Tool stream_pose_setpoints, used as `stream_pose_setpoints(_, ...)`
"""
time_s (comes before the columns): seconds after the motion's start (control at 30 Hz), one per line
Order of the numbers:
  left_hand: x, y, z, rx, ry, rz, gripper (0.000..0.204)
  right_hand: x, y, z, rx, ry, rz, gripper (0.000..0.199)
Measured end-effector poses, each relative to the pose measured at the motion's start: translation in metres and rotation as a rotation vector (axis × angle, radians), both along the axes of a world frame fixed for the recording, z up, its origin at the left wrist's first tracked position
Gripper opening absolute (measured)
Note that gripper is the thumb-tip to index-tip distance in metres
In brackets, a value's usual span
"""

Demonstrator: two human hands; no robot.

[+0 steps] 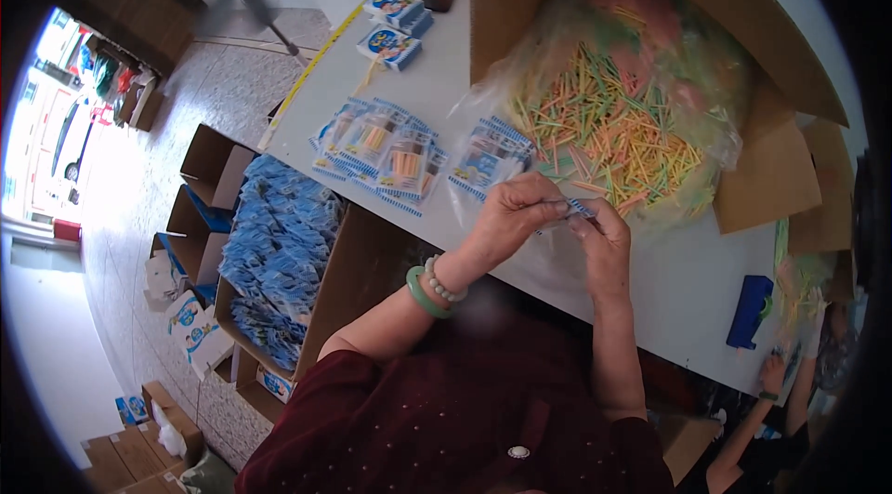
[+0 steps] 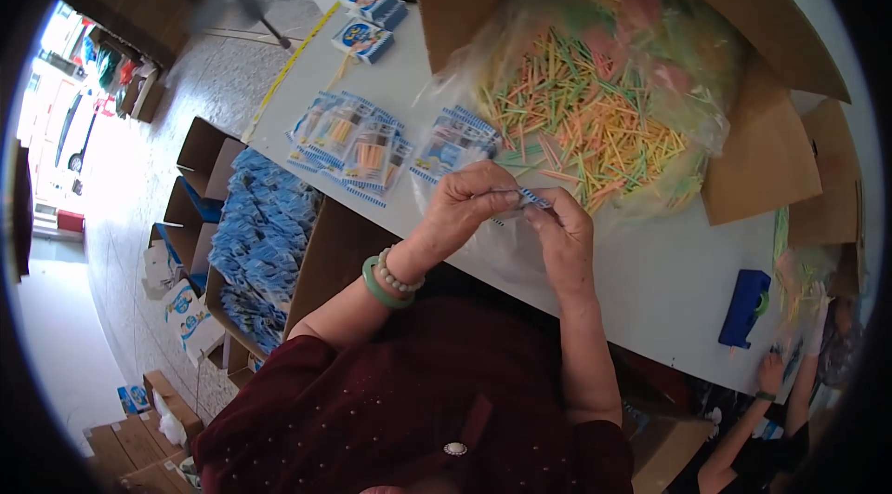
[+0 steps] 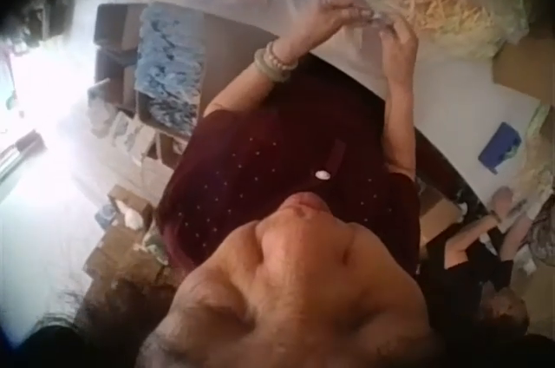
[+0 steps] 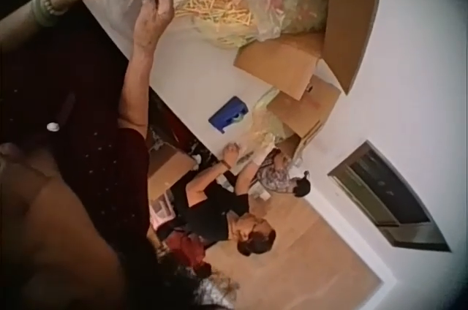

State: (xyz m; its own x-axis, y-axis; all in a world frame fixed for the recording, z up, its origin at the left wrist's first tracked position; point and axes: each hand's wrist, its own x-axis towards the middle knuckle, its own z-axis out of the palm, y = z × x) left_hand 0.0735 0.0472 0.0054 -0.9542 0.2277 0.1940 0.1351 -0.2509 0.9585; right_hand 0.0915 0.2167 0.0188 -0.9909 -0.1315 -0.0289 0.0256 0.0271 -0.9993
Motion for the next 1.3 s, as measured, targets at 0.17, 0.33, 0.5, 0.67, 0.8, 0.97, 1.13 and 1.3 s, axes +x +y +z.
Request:
stream_pose_setpoints(0.17, 0.006, -0.023, 0.023, -0.329, 0.134, 0.203, 0.013, 0.003, -0.029, -0.001, -0.095, -0.081, 0.075, 0.008)
stream_pose_setpoints(0.33, -0.017, -0.116, -0.002, -0.634, 0.248, 0.710, 0.015, 0.001, -0.032, -0.005, 0.052, 0.037, 0.183, 0.009)
stream_pose_setpoints(0.5, -0.042, -0.161, -0.012, -1.570, 0.475, 1.034, 0.017, -0.010, -0.003, -0.013, 0.509, 0.396, 0.003, 0.011)
stream_pose_setpoints(0.67, -0.017, -0.091, 0.001, -1.348, 0.616, 0.909, 0.020, -0.030, 0.034, -0.005, 1.014, 0.503, -0.135, 0.017)
stream_pose_setpoints(0.8, -0.007, -0.033, -0.009, -1.106, 0.582, 0.558, 0.011, -0.063, 0.055, 0.002, 1.329, 0.673, -0.167, 0.026)
stream_pose_setpoints(0.97, 0.001, -0.003, -0.005, -1.060, 0.639, 0.345, 0.009, -0.106, 0.049, 0.008, 1.432, 0.781, 0.091, 0.031)
stream_pose_setpoints(1.13, 0.004, 0.008, -0.007, -1.040, 0.620, 0.332, 0.009, -0.134, 0.054, 0.002, 1.524, 0.977, 0.277, 0.033)
stream_pose_setpoints(1.3, 0.005, 0.009, -0.014, -1.057, 0.624, 0.290, 0.010, -0.136, 0.044, -0.005, 1.573, 1.085, 0.358, 0.028)
